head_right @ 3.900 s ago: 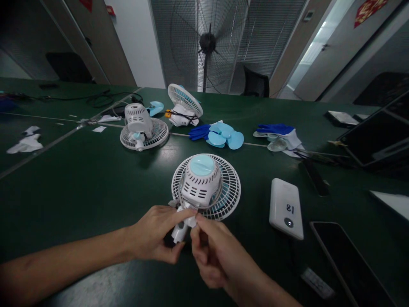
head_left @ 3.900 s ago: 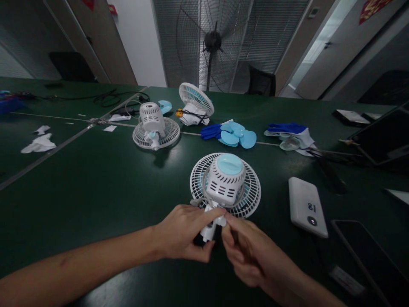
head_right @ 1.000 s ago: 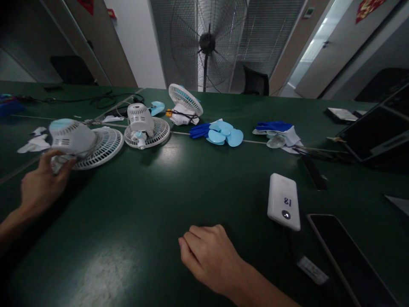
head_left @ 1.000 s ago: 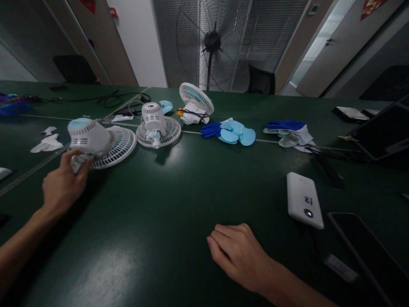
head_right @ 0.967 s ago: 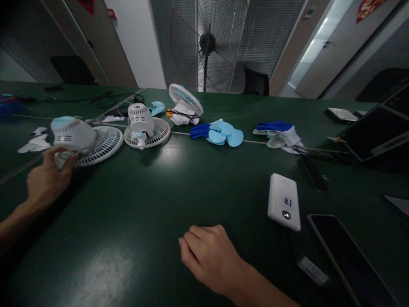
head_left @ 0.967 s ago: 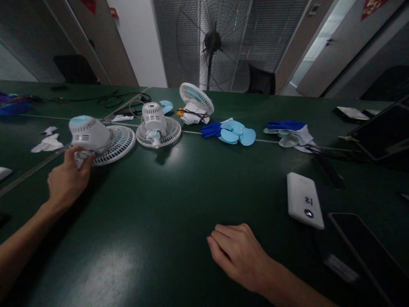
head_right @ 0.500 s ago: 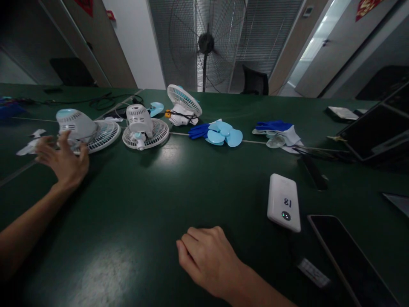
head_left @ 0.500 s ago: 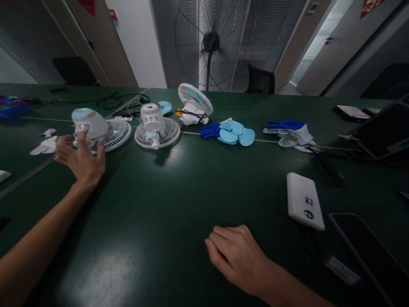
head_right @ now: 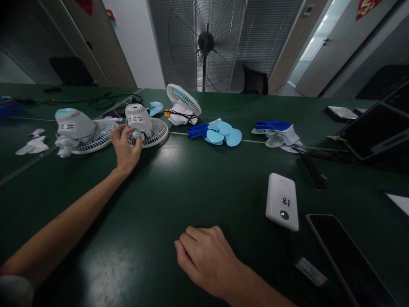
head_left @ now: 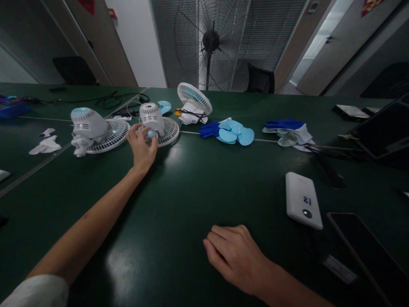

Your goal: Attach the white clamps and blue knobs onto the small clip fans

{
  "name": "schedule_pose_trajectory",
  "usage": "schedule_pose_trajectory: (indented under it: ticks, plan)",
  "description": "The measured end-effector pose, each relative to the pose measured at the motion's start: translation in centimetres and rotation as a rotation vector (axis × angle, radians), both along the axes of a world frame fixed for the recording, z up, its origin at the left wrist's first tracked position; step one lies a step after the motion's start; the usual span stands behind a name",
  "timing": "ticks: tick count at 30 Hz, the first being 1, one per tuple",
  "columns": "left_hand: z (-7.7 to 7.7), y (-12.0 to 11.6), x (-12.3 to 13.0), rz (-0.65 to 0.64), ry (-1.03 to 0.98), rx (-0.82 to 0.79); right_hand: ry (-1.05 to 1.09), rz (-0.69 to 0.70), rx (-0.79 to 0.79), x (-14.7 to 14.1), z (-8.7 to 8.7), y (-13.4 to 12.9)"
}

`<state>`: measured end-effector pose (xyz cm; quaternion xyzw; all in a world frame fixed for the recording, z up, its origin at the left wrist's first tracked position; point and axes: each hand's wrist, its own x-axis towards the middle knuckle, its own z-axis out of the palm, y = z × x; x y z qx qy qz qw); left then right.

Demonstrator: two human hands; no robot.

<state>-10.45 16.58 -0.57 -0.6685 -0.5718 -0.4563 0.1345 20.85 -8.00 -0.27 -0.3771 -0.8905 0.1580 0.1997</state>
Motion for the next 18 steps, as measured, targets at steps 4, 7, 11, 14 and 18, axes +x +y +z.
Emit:
schedule_pose_trajectory:
  ticks: [4,7,11,14,18]
  plan:
    - [0.10,-0.51,-0.73,-0.005,0.019,-0.008,-0.012,-0.007,-0.012,0.03,-0.10,-0.07]
    - [0.20,-0.52,-0.60,0.022,0.073,-0.015,-0.012,-0.006,-0.017,0.07,-0.14,-0.07]
    - [0.28,-0.35,-0.59,0.064,0.089,-0.046,-0.014,-0.003,-0.020,0.06,-0.08,-0.04]
    - [0.19,-0.30,-0.68,0.085,0.079,-0.084,-0.029,-0.002,-0.025,0.04,-0.07,-0.05]
    - [-0.04,-0.19,-0.47,0.058,0.059,-0.102,-0.039,-0.005,-0.040,0.10,-0.17,-0.12]
